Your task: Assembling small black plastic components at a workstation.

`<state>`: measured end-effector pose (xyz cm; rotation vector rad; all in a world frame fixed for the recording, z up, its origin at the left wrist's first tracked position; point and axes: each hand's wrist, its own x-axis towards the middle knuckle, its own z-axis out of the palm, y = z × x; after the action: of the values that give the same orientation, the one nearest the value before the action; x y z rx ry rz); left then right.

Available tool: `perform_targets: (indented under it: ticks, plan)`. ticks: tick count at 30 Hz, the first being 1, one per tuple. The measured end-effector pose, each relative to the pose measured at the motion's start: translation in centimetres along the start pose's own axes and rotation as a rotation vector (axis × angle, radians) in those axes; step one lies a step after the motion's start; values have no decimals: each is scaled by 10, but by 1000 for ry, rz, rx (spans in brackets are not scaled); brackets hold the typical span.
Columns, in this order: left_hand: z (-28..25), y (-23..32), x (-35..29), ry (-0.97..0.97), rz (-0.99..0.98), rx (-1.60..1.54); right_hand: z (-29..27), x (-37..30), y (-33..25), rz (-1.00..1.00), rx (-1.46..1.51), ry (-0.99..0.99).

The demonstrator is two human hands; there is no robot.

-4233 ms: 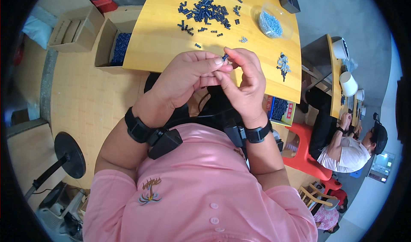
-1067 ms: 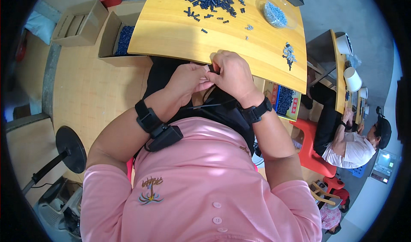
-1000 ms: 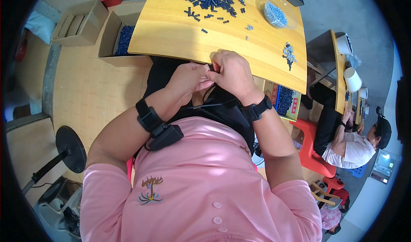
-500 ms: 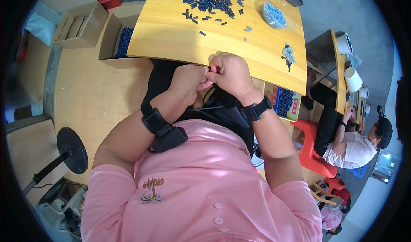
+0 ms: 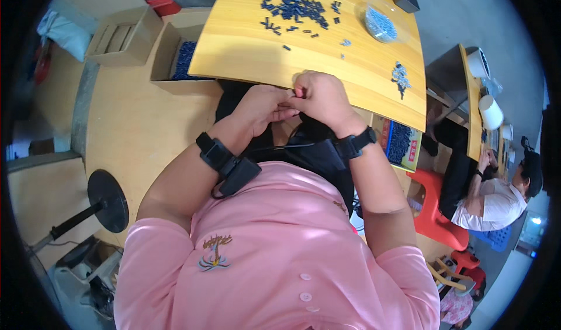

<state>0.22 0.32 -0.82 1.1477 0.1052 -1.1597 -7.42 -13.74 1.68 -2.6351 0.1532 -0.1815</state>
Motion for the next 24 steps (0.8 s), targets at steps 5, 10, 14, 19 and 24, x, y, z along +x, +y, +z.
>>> perform_targets:
  ticks: [5,10,14,19,24]
  plan:
    - [-60,27,1,-8,-53,461,-9,-5,9,35,219,-89]
    - [-159,58,7,271,11,488,-6,-3,6,63,235,-35]
    - [-211,97,29,428,209,137,-2,-2,2,90,174,-3]
    - [-219,129,40,617,413,-87,0,-5,-1,116,175,-3]
    - [-197,105,42,572,480,-238,1,-6,-1,99,161,77]
